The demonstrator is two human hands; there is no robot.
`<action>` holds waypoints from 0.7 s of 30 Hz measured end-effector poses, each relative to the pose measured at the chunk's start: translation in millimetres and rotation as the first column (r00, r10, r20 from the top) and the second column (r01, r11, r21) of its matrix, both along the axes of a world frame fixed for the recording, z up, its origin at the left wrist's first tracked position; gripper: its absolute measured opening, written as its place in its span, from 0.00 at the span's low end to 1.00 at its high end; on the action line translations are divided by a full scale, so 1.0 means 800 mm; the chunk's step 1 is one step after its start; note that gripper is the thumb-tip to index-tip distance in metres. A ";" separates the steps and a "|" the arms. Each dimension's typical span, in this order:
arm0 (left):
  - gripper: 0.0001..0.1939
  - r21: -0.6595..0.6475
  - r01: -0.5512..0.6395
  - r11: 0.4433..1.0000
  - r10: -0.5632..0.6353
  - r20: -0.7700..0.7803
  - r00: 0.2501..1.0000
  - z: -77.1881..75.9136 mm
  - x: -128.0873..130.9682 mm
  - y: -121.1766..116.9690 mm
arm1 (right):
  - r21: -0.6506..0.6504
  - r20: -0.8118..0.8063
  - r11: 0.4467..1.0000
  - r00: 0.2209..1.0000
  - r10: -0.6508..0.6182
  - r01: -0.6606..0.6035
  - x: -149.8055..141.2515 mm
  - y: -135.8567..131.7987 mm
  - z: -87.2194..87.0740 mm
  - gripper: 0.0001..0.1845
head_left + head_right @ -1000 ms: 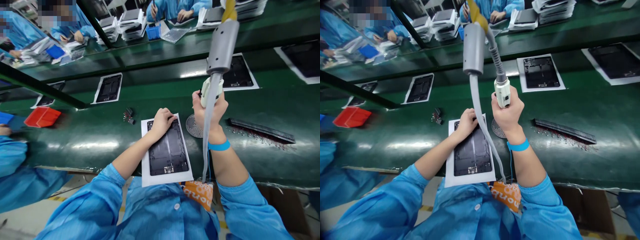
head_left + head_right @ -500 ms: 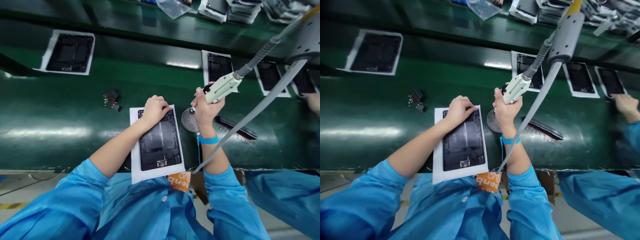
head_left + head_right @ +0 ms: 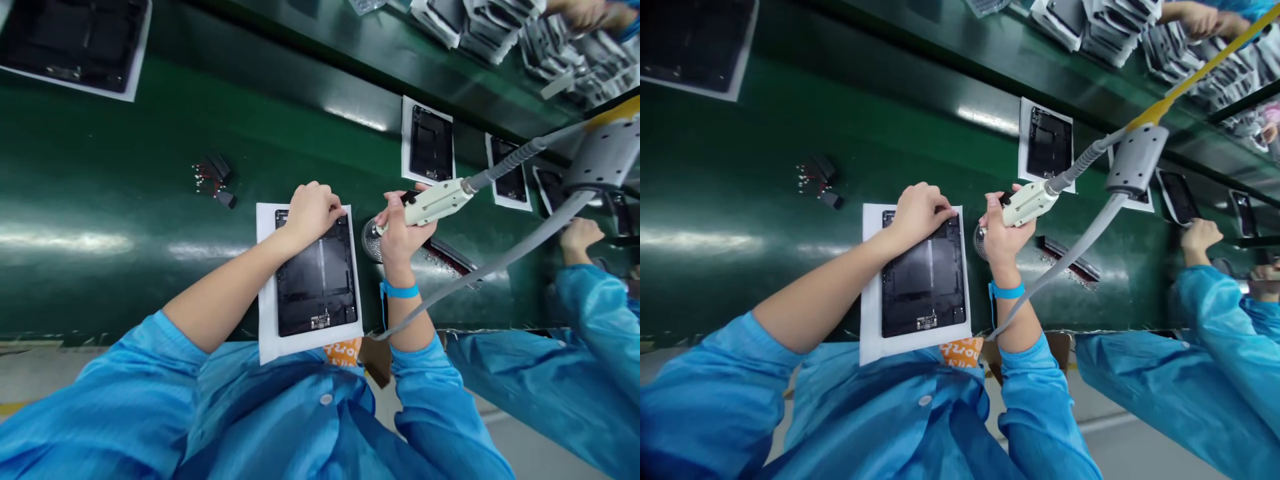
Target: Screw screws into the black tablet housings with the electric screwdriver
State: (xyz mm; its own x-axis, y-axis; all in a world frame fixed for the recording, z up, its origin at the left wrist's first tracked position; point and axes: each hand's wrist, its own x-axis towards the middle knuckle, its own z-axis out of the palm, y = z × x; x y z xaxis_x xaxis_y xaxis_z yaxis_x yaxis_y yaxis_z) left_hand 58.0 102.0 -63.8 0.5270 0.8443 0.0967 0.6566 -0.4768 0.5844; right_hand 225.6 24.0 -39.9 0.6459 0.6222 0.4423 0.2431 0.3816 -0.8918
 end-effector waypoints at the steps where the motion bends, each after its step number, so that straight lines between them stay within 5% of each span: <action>1: 0.12 0.002 0.002 1.000 -0.002 0.000 1.000 0.000 0.000 0.000 | -0.012 0.006 1.000 1.000 -0.003 0.003 0.000 0.000 0.000 0.29; 11: 0.11 0.026 0.012 1.000 -0.013 0.026 1.000 -0.003 0.000 0.001 | -0.009 0.011 1.000 1.000 -0.023 0.023 -0.001 -0.002 -0.002 0.26; 18: 0.09 0.033 0.013 0.999 -0.014 0.031 0.999 -0.002 0.011 -0.001 | 0.067 0.161 0.989 0.977 -0.139 0.130 -0.013 0.016 0.038 0.26; 21: 0.09 0.033 0.006 0.999 -0.007 0.019 1.000 0.002 0.013 -0.002 | 0.048 0.205 0.994 0.973 -0.104 0.096 -0.027 0.040 0.036 0.27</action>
State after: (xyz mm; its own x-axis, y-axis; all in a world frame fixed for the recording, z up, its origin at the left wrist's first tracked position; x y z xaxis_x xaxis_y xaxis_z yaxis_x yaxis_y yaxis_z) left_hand 68.7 100.6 -62.1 0.5304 0.8369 0.1349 0.6421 -0.5005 0.5807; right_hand 204.2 56.2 -10.7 0.5957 0.5397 0.5949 0.4596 0.3784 -0.8035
